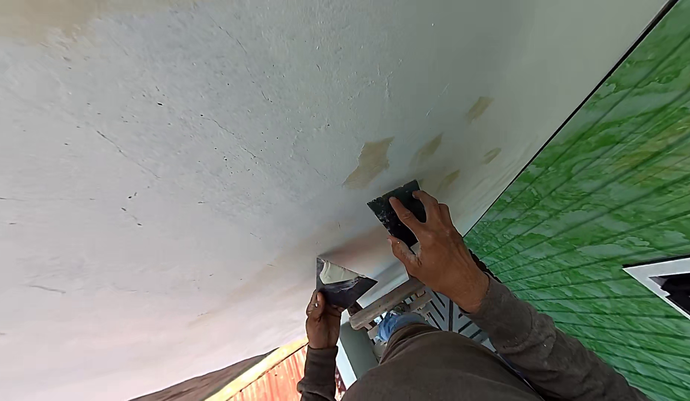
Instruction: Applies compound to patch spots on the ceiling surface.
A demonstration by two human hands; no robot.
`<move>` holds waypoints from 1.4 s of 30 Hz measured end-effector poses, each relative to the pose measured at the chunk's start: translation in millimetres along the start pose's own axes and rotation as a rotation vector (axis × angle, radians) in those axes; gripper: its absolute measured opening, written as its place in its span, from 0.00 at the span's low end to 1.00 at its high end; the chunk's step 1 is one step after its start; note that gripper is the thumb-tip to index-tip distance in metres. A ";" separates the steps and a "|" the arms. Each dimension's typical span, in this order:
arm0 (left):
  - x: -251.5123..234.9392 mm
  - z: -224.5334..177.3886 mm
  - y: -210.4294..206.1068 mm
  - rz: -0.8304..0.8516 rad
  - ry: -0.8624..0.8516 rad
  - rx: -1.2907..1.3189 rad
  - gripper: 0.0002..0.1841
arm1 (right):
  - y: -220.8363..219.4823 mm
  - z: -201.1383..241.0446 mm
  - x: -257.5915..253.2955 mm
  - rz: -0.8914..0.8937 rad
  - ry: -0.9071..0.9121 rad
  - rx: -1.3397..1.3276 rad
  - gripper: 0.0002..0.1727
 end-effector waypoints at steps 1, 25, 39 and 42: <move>0.5 0.7 -0.1 0.005 0.002 0.005 0.18 | 8.8 -10.8 0.2 -0.074 0.044 -0.018 0.35; 3.4 27.9 -14.2 0.093 0.133 -0.031 0.17 | 50.1 -97.2 -74.7 -0.319 0.246 0.280 0.36; -33.0 33.2 -66.5 0.282 0.151 -0.012 0.17 | 112.1 -89.5 -31.4 -0.374 0.131 -0.062 0.30; -33.2 39.4 -90.4 0.321 0.169 0.048 0.16 | 122.2 -96.0 -27.0 -0.358 0.159 -0.169 0.29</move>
Point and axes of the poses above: each hand's wrist, its own x-axis away from the middle knuckle, its own y-axis out of the back of the hand, z = x × y, the point moved 7 cm from there along -x, towards the middle knuckle, and after that the axes turned 3 degrees about y, right-handed, at the moved point
